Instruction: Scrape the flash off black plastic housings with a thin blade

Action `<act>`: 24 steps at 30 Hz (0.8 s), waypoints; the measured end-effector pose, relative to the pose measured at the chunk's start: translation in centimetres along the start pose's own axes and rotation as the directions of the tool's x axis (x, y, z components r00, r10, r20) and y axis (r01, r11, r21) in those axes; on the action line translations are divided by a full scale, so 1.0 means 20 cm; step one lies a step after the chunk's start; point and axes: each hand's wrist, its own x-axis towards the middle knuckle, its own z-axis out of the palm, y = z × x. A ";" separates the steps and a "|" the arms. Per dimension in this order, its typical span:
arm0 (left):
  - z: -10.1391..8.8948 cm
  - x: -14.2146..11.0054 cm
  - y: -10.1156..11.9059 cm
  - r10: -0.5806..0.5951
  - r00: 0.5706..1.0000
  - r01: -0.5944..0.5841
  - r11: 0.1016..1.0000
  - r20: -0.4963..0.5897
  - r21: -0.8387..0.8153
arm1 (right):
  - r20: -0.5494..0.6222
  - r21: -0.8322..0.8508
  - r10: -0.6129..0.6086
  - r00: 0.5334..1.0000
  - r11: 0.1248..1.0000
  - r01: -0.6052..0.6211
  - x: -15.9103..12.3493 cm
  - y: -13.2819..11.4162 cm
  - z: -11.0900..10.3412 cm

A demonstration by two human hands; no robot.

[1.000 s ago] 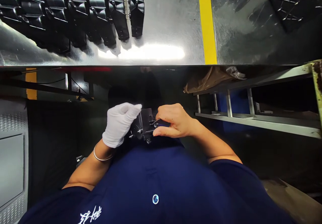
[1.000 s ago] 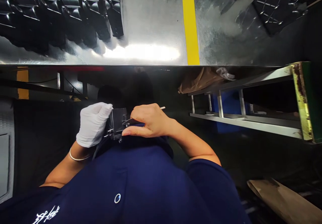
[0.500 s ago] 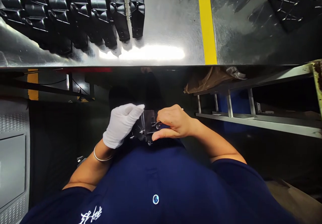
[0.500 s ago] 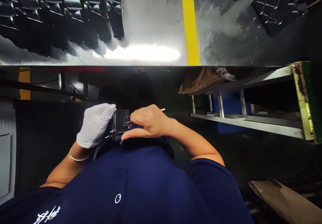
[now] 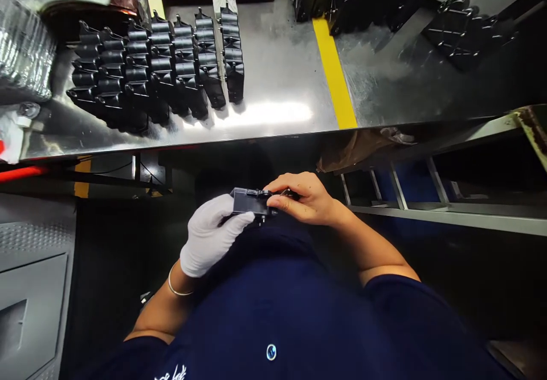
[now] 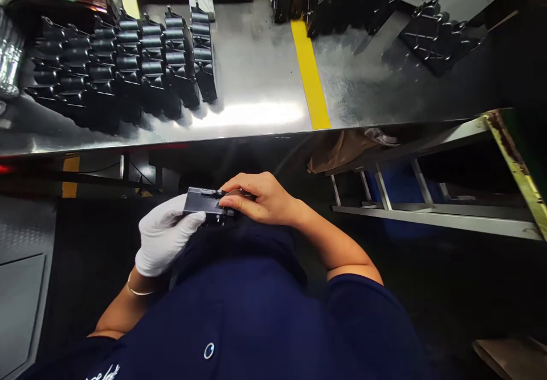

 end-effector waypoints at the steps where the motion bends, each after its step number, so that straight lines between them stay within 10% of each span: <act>1: 0.00 0.00 0.00 -0.017 1.000 0.017 1.000 -0.023 0.000 | -0.009 0.000 -0.003 1.000 1.000 0.003 0.00 0.00 0.00; 10: -0.01 -0.02 0.00 -0.133 0.983 0.131 0.991 -0.127 -0.022 | 0.003 0.023 -0.008 1.000 1.000 0.008 -0.02 0.02 0.04; 24: -0.08 0.01 0.02 -0.210 0.961 0.224 0.973 0.181 -0.062 | 0.354 -0.280 -0.065 0.933 0.945 0.172 0.02 -0.01 -0.01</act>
